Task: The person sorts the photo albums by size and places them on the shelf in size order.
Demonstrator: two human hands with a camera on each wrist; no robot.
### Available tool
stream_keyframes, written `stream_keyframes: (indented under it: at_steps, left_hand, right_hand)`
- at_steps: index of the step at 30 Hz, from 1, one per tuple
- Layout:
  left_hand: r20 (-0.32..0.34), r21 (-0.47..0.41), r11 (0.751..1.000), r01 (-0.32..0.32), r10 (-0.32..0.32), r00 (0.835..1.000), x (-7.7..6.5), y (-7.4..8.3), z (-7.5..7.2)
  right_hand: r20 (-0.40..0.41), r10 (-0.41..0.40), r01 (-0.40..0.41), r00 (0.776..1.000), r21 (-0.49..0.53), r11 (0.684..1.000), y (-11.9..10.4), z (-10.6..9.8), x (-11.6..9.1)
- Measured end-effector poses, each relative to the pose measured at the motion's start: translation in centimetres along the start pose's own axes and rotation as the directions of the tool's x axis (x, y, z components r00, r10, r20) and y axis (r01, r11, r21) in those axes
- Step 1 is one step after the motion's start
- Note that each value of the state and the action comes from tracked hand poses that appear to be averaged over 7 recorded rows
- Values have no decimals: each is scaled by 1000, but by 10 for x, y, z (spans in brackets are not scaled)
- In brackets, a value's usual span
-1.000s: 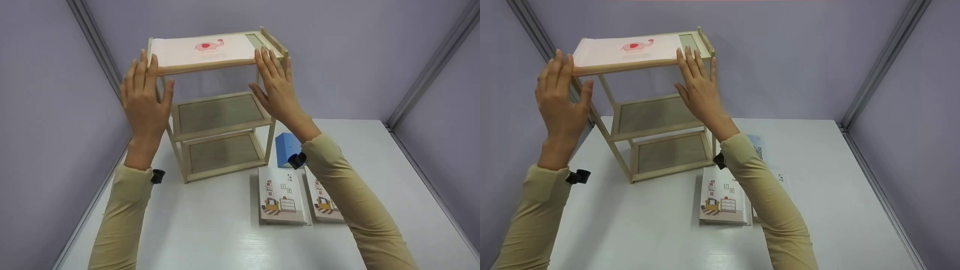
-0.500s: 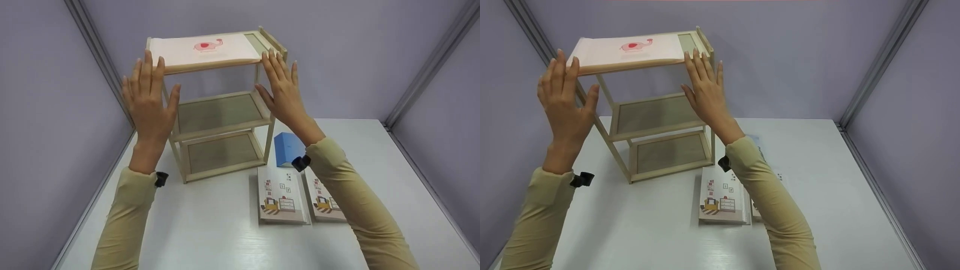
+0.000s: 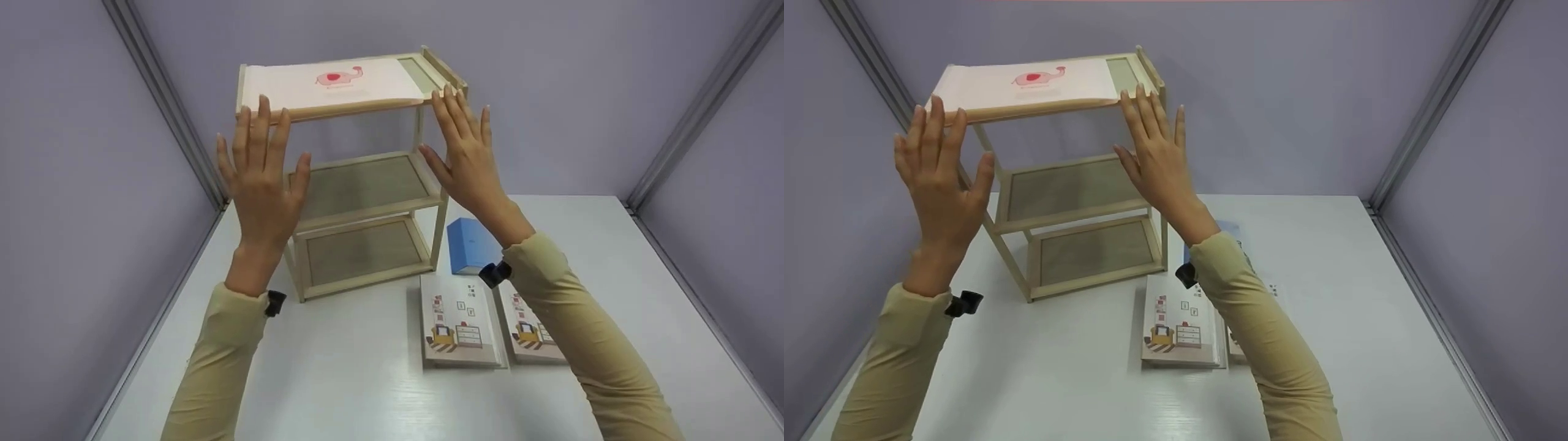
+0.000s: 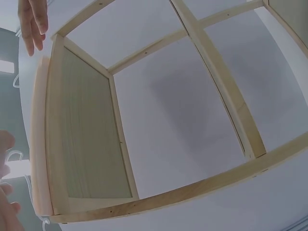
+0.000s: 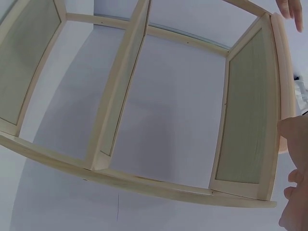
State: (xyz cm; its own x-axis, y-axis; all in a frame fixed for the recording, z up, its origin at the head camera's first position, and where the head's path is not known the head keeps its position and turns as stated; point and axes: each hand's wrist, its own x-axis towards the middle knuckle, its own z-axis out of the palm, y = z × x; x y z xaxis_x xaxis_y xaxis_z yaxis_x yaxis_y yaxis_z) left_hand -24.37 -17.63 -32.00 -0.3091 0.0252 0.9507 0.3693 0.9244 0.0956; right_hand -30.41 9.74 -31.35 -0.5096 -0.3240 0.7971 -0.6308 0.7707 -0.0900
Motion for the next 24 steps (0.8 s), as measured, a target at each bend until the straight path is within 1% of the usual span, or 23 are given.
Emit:
stream_keyframes:
  at_steps: [4,12,17,24]
  left_hand:
    - [-5,-24,999,-23,23,1000,-4,2,3]
    - [6,-49,997,-66,66,998,-10,4,12]
    - [25,-49,996,-73,75,997,-15,5,16]
    - [25,-69,994,-88,90,996,-22,7,21]
  right_hand:
    - [-7,7,-7,1000,15,1000,0,0,-2]
    - [-3,11,-11,1000,31,999,-1,4,-9]
    - [-12,11,-10,1000,36,999,0,5,-12]
    - [-5,17,-17,1000,30,999,1,6,-16]
